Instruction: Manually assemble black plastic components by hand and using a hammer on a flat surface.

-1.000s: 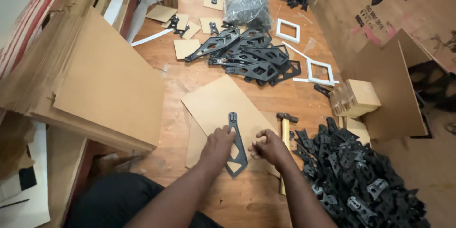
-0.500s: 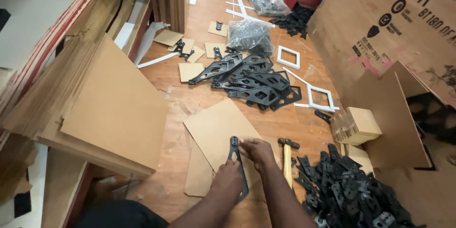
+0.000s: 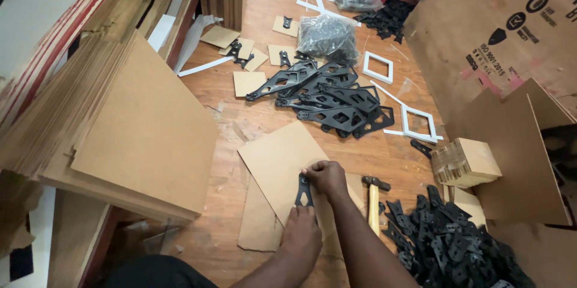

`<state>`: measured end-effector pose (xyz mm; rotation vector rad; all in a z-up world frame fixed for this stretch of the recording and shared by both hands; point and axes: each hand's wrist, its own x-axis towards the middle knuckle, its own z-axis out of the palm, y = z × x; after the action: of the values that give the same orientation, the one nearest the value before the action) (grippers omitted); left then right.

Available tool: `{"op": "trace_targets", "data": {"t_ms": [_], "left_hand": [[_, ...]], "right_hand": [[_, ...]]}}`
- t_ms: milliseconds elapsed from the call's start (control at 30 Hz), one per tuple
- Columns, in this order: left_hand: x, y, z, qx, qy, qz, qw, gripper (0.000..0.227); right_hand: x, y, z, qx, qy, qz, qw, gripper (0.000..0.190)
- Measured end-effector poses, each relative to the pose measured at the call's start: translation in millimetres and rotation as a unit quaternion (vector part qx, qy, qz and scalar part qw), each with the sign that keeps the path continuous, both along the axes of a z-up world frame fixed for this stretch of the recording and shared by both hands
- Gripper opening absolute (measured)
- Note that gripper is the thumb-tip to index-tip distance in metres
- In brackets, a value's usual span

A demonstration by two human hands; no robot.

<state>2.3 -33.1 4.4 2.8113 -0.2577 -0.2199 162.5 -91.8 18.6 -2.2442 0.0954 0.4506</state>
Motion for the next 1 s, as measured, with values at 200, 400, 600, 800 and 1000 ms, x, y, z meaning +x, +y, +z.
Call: {"op": "trace_targets", "data": {"t_ms": [200, 400, 600, 800, 1000], "left_hand": [[-2.9, 7.0, 33.1, 0.043, 0.034, -0.035, 0.998, 0.033], [-0.2, -2.7, 7.8, 0.027, 0.043, -0.009, 0.999, 0.034], [-4.3, 4.8, 41.5, 0.093, 0.084, -0.077, 0.989, 0.045], [-0.2, 3.1, 39.1, 0.121, 0.071, -0.069, 0.988, 0.052], [5.0, -5.2, 13.9, 0.12, 0.099, -0.072, 0.985, 0.041]], "right_hand": [[10.0, 5.6, -12.7, -0.088, -0.079, 0.071, 0.99, 0.025], [1.3, 13.8, 1.6, -0.046, -0.055, 0.046, 0.996, 0.022], [-17.9, -3.6, -19.9, 0.09, -0.156, 0.037, 0.983, 0.017], [-14.3, 4.7, -8.0, 0.006, -0.157, 0.041, 0.987, 0.02], [-6.0, 6.9, -3.7, -0.02, -0.07, 0.036, 0.997, 0.024]]}}
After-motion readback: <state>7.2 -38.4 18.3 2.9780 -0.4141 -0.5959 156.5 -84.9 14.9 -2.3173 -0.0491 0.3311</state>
